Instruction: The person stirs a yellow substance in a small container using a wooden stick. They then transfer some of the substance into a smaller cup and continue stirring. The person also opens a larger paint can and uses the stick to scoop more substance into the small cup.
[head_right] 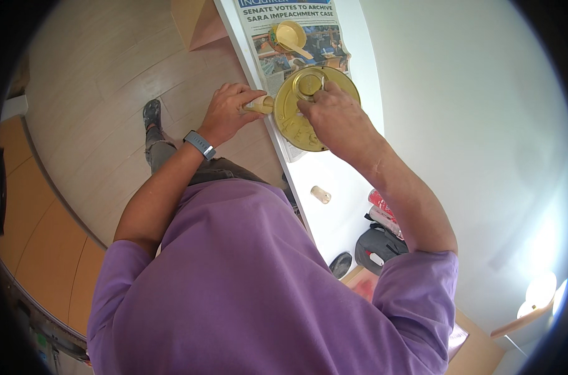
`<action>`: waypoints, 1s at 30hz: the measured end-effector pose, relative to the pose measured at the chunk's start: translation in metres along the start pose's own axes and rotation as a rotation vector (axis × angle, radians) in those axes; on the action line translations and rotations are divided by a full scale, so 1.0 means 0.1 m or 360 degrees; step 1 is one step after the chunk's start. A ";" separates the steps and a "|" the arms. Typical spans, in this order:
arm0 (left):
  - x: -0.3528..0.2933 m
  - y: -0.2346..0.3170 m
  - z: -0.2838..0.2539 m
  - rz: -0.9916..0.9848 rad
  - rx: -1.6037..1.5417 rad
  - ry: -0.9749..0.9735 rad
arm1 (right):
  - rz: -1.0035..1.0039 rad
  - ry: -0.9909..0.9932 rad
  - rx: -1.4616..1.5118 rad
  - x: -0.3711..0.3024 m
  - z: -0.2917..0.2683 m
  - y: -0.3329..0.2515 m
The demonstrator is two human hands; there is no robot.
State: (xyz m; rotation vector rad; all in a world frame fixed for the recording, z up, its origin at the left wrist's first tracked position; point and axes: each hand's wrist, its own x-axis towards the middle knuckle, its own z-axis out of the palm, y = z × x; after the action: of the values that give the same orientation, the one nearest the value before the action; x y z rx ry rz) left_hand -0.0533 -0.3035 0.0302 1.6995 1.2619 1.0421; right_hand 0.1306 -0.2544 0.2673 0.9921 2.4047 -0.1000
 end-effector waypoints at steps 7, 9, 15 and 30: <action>0.04 -0.01 0.04 0.0055 0.0024 0.0018 | -0.0013 0.0047 0.0013 0.01 0.01 0.02; 0.05 0.00 0.04 0.0055 0.0028 0.0014 | -0.0019 0.0065 0.0013 0.01 0.02 0.02; 0.08 0.01 0.04 0.0057 0.0083 0.0015 | -0.0039 0.0092 -0.0009 0.02 0.04 0.04; 0.21 0.16 0.06 0.0051 0.0010 -0.0095 | 0.0024 0.0180 0.0108 -0.17 0.07 0.15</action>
State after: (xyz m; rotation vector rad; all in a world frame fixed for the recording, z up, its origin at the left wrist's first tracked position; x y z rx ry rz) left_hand -0.0385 -0.2869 0.0467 1.7477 1.2048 0.9998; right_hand 0.1543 -0.2558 0.2714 1.0724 2.5107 -0.1236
